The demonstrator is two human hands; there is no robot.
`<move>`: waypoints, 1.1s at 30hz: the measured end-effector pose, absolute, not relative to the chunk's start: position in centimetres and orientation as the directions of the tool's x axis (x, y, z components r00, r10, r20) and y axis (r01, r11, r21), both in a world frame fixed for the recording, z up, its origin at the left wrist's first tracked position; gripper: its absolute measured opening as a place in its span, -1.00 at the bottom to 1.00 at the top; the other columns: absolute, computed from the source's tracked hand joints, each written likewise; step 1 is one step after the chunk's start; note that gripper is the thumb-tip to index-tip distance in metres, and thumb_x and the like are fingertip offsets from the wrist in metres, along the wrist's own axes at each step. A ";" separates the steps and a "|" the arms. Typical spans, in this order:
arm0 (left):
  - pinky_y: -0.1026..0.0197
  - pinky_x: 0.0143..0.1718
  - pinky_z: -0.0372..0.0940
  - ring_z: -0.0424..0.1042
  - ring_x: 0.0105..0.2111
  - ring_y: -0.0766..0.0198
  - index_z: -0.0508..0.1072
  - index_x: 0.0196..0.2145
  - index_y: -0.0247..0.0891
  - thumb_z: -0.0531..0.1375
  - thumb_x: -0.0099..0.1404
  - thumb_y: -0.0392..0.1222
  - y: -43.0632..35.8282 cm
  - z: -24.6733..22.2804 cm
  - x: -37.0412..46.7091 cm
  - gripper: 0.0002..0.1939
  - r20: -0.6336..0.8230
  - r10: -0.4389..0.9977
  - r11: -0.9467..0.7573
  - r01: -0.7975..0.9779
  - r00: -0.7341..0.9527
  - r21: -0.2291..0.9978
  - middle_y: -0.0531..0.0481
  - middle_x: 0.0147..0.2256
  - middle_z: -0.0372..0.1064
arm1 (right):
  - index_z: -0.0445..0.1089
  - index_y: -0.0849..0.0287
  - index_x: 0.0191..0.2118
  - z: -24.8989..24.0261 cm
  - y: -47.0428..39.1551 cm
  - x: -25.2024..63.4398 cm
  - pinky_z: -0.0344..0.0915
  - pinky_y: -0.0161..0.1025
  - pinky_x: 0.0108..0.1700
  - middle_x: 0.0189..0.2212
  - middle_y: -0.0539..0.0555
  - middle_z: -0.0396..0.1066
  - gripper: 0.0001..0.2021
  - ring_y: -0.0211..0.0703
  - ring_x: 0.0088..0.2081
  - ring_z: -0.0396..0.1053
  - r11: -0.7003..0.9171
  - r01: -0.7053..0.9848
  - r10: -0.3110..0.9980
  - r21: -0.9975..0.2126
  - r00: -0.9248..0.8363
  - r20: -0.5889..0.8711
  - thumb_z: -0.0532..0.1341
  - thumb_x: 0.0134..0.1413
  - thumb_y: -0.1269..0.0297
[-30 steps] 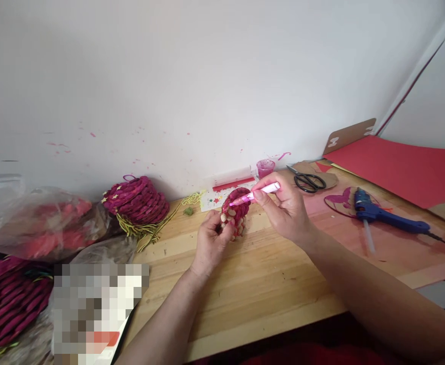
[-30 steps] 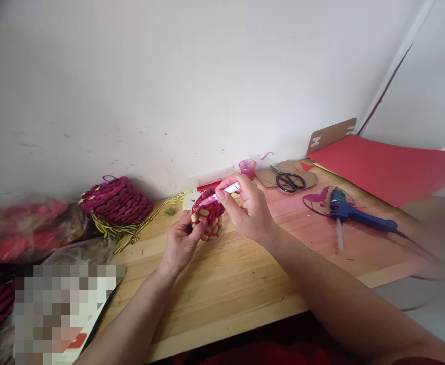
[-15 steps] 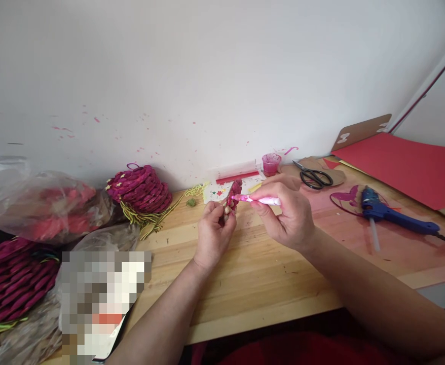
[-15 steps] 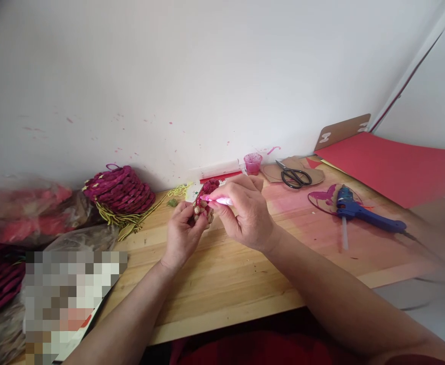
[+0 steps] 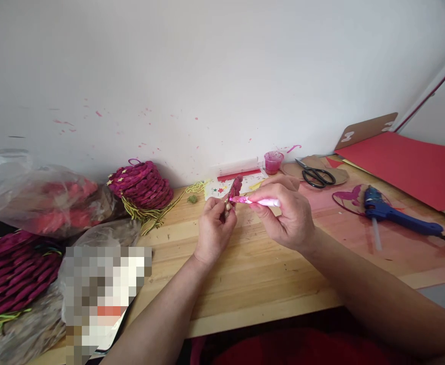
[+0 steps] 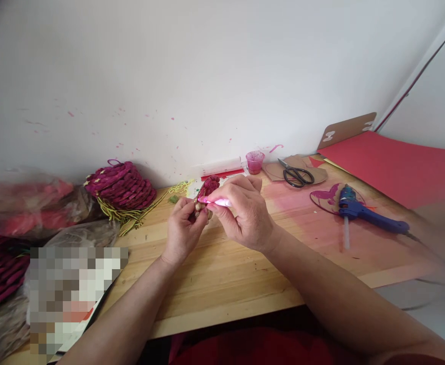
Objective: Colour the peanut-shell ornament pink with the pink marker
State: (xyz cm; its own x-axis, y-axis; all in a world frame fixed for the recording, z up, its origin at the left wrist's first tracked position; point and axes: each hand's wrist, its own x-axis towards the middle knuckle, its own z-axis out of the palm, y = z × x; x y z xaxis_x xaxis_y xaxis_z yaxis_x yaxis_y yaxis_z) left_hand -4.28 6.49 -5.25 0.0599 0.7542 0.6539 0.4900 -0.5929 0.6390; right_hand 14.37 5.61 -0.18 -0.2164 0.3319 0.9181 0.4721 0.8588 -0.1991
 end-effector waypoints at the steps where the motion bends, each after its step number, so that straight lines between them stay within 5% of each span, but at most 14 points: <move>1: 0.28 -0.42 0.16 0.23 -0.44 0.32 0.33 -0.53 -0.21 0.24 0.32 -0.38 6.5 -5.3 -4.3 -0.72 0.655 0.753 -0.594 0.492 0.063 0.636 0.07 -0.45 0.21 | 0.40 0.05 -0.14 -0.2 5.7 14.4 0.20 -0.02 -0.07 -0.32 -0.04 0.58 -0.91 -0.12 -0.23 0.50 0.855 0.474 0.337 -0.211 -0.198 0.920 0.27 0.31 0.39; 9: 0.28 -0.44 0.15 0.23 -0.44 0.33 0.41 -0.48 -0.22 0.25 0.35 -0.35 6.6 -5.5 -4.3 -0.76 0.672 0.736 -0.616 0.495 0.085 0.612 0.06 -0.43 0.22 | 0.41 0.02 -0.13 0.0 6.3 15.2 0.28 -0.05 -0.16 -0.27 0.00 0.57 -0.95 -0.09 -0.22 0.50 0.818 0.410 0.464 -0.403 -0.055 0.884 0.27 0.35 0.32; 17: 0.29 -0.43 0.14 0.23 -0.43 0.33 0.43 -0.46 -0.23 0.25 0.36 -0.37 6.6 -5.7 -4.3 -0.78 0.684 0.722 -0.635 0.489 0.101 0.598 0.07 -0.43 0.21 | 0.40 0.03 -0.16 0.3 6.3 15.3 0.27 -0.02 -0.10 -0.30 0.00 0.56 -0.96 -0.09 -0.23 0.48 0.812 0.504 0.402 -0.294 -0.118 0.908 0.26 0.35 0.34; 27: 0.26 -0.41 0.15 0.24 -0.43 0.31 0.45 -0.47 -0.22 0.23 0.34 -0.35 6.5 -5.4 -4.2 -0.79 0.641 0.763 -0.604 0.452 0.088 0.656 0.06 -0.44 0.21 | 0.41 0.03 -0.17 0.3 6.2 15.3 0.29 0.00 -0.13 -0.29 0.01 0.58 -0.99 -0.08 -0.24 0.50 0.807 0.487 0.430 -0.334 -0.097 0.897 0.25 0.36 0.28; 33: 0.21 -0.33 0.19 0.25 -0.40 0.26 0.47 -0.49 -0.20 0.24 0.30 -0.23 6.5 -5.1 -4.3 -0.81 0.490 0.865 -0.497 0.302 0.105 0.813 0.05 -0.47 0.24 | 0.43 0.01 -0.14 -0.3 6.8 15.5 0.36 -0.05 -0.11 -0.26 0.01 0.56 -0.95 -0.12 -0.22 0.51 0.781 0.319 0.565 -0.538 0.009 0.825 0.26 0.39 0.21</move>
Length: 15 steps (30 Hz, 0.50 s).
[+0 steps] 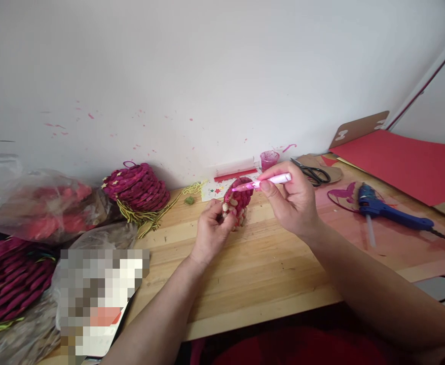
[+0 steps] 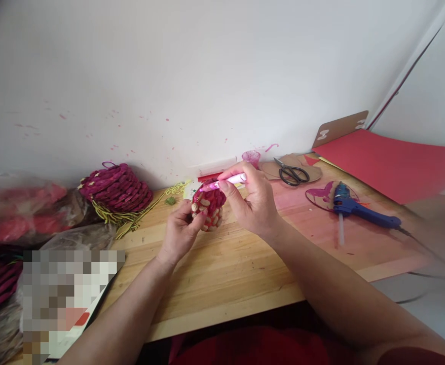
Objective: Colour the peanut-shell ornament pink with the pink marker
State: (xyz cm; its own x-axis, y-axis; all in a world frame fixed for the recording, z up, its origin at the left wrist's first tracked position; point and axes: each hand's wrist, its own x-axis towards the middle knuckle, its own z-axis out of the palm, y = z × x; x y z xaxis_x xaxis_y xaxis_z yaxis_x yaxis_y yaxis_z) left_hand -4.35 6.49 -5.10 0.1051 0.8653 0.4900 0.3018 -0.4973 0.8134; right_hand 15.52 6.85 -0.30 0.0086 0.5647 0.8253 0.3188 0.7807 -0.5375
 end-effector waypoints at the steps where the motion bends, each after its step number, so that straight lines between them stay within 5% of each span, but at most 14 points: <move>1: 0.19 -0.30 0.20 0.25 -0.39 0.25 0.50 -0.46 -0.20 0.25 0.31 -0.19 6.5 -5.1 -4.4 -0.83 0.450 0.886 -0.463 0.277 0.110 0.842 0.04 -0.45 0.27 | 0.43 0.02 -0.14 -0.4 7.0 15.5 0.37 -0.07 -0.12 -0.26 0.01 0.55 -0.94 -0.14 -0.23 0.50 0.771 0.262 0.598 -0.580 0.013 0.801 0.26 0.39 0.20; 6: 0.16 -0.17 0.24 0.31 -0.30 0.21 0.58 -0.36 -0.21 0.31 0.32 -0.05 6.5 -5.5 -4.6 -0.81 0.336 0.932 -0.355 0.159 0.134 0.921 -0.02 -0.34 0.40 | 0.43 0.04 -0.18 -0.8 7.9 15.5 0.39 -0.15 -0.20 -0.32 -0.02 0.51 -0.84 -0.19 -0.29 0.47 0.716 0.162 0.681 -0.679 0.053 0.730 0.30 0.37 0.09; 15: 0.29 -0.37 0.26 0.33 -0.41 0.32 0.63 -0.21 -0.22 0.42 0.26 0.14 6.4 -5.7 -4.4 -0.64 0.155 0.972 -0.143 -0.082 0.176 0.986 -0.02 -0.27 0.50 | 0.43 0.07 -0.19 -1.2 8.5 15.5 0.39 -0.21 -0.24 -0.35 -0.03 0.49 -0.76 -0.22 -0.33 0.45 0.698 0.147 0.697 -0.701 0.088 0.712 0.31 0.33 0.00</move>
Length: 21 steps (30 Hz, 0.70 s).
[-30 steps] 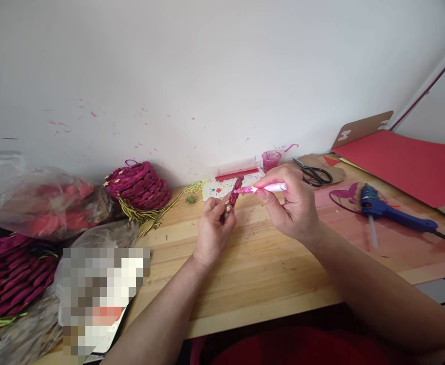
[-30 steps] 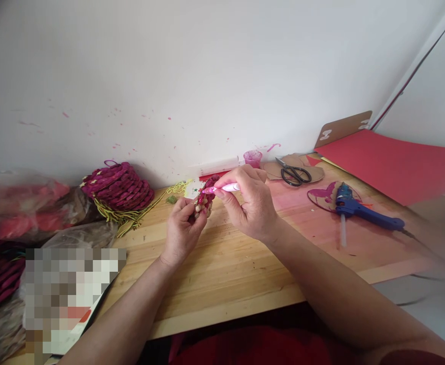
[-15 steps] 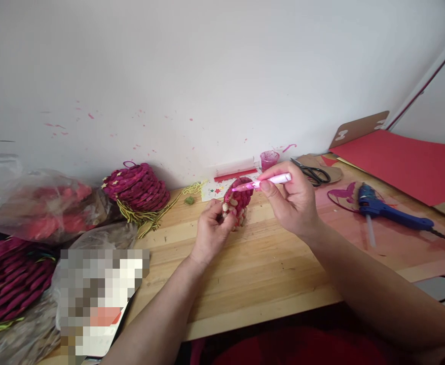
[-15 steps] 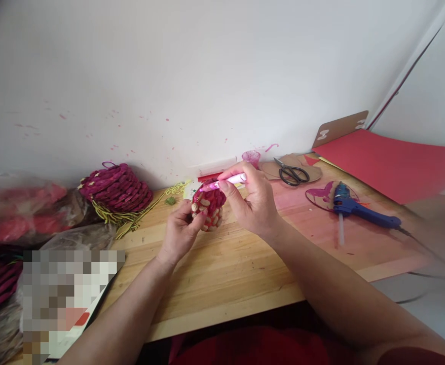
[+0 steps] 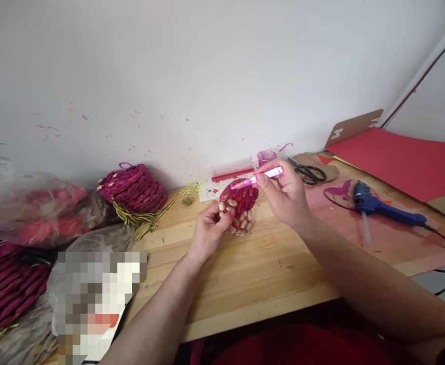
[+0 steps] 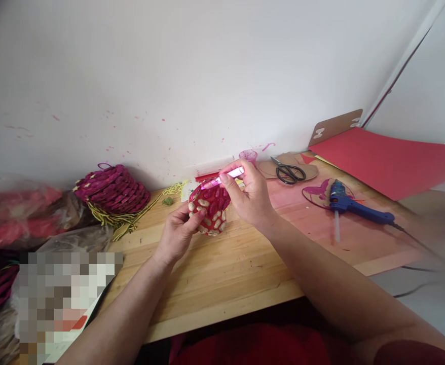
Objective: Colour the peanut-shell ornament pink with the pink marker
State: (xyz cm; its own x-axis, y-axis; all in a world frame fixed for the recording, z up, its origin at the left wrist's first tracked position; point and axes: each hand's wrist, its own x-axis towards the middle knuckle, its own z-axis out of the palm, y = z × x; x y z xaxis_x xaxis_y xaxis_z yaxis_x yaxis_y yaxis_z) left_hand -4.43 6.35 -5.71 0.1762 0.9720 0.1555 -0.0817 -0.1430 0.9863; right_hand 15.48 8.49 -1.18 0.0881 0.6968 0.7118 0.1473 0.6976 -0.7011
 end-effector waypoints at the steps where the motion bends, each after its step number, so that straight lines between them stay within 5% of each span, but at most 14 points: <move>1: 0.29 -0.37 0.27 0.34 -0.42 0.33 0.63 -0.21 -0.22 0.43 0.24 0.14 6.3 -5.6 -4.4 -0.63 0.141 0.974 -0.126 -0.094 0.176 0.988 -0.02 -0.28 0.51 | 0.43 0.07 -0.19 -1.2 8.5 15.5 0.40 -0.21 -0.24 -0.34 -0.02 0.50 -0.76 -0.22 -0.33 0.46 0.706 0.156 0.685 -0.691 0.099 0.722 0.32 0.33 0.01; 15: 0.22 -0.30 0.43 0.50 -0.41 0.26 0.65 -0.19 -0.23 0.51 0.14 0.11 6.3 -5.8 -4.1 -0.58 0.047 0.980 -0.007 -0.201 0.194 0.980 -0.04 -0.29 0.60 | 0.42 0.06 -0.17 -1.5 8.5 15.3 0.42 -0.11 -0.12 -0.29 0.00 0.53 -0.87 -0.15 -0.24 0.50 0.724 0.227 0.652 -0.652 0.087 0.754 0.28 0.36 0.14; 21: 0.26 -0.36 0.40 0.48 -0.44 0.29 0.66 -0.15 -0.24 0.52 0.12 0.12 6.4 -6.1 -4.1 -0.54 0.021 0.982 0.021 -0.216 0.189 0.976 -0.04 -0.29 0.61 | 0.41 0.05 -0.19 -1.2 8.1 15.3 0.37 -0.02 -0.03 -0.27 0.03 0.55 -0.94 -0.08 -0.18 0.49 0.727 0.426 0.574 -0.538 0.053 0.817 0.25 0.37 0.23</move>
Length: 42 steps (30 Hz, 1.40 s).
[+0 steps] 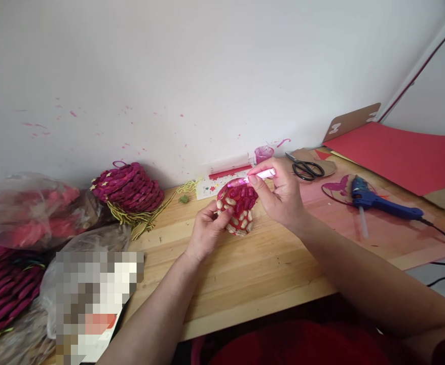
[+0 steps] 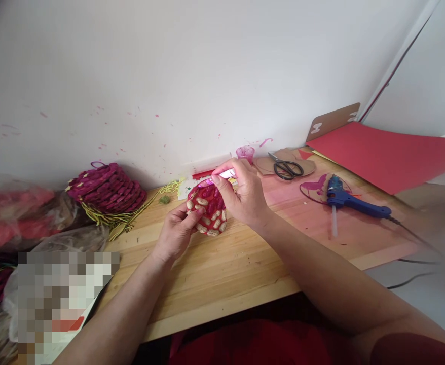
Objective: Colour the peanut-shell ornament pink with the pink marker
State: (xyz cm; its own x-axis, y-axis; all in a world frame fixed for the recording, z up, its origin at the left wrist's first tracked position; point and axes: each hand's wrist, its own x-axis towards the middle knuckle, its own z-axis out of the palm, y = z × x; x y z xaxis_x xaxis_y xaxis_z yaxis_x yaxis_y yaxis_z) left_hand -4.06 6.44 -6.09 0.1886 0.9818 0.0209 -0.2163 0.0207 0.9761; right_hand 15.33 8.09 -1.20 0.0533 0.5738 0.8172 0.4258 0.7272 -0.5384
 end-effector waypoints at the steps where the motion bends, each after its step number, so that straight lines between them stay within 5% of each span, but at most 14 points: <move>1: 0.26 -0.37 0.39 0.47 -0.46 0.30 0.66 -0.17 -0.24 0.53 0.11 0.12 6.4 -6.1 -4.1 -0.55 0.013 0.983 0.028 -0.219 0.184 0.975 -0.04 -0.31 0.61 | 0.41 0.04 -0.19 -1.1 8.0 15.3 0.36 0.00 -0.02 -0.27 0.03 0.56 -0.95 -0.07 -0.17 0.49 0.730 0.445 0.562 -0.519 0.042 0.826 0.25 0.36 0.25; 9: 0.24 -0.35 0.42 0.52 -0.46 0.27 0.66 -0.19 -0.23 0.57 0.02 0.10 6.3 -5.3 -3.6 -0.51 -0.028 0.983 0.082 -0.294 0.183 0.952 -0.04 -0.33 0.64 | 0.41 0.03 -0.20 -1.4 7.6 14.9 0.32 0.01 -0.04 -0.29 0.03 0.58 -0.96 -0.03 -0.15 0.50 0.754 0.524 0.501 -0.396 -0.068 0.863 0.23 0.34 0.27; 34: 0.21 -0.34 0.49 0.55 -0.46 0.25 0.68 -0.23 -0.24 0.62 -0.09 0.10 5.9 -4.6 -3.3 -0.47 -0.077 0.981 0.138 -0.358 0.178 0.924 -0.03 -0.37 0.64 | 0.43 0.06 -0.18 -2.0 8.4 15.0 0.41 -0.11 -0.10 -0.27 0.00 0.55 -0.89 -0.14 -0.23 0.50 0.710 0.319 0.642 -0.628 0.073 0.763 0.25 0.38 0.17; 42: 0.24 -0.37 0.44 0.55 -0.46 0.25 0.68 -0.24 -0.24 0.62 -0.09 0.07 6.0 -4.7 -3.1 -0.49 -0.085 0.980 0.148 -0.372 0.182 0.916 -0.05 -0.35 0.65 | 0.42 0.05 -0.17 -1.7 8.2 15.0 0.39 -0.11 -0.08 -0.26 0.00 0.55 -0.93 -0.13 -0.20 0.51 0.717 0.358 0.625 -0.599 0.051 0.779 0.26 0.37 0.22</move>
State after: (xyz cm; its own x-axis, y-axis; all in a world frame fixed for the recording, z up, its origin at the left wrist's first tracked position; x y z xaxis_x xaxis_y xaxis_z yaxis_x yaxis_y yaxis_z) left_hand -3.12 5.96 -4.72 0.1823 0.9796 -0.0845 -0.3721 0.1483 0.9163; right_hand 15.05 8.20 -1.68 0.0513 0.6249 0.7790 0.3575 0.7169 -0.5986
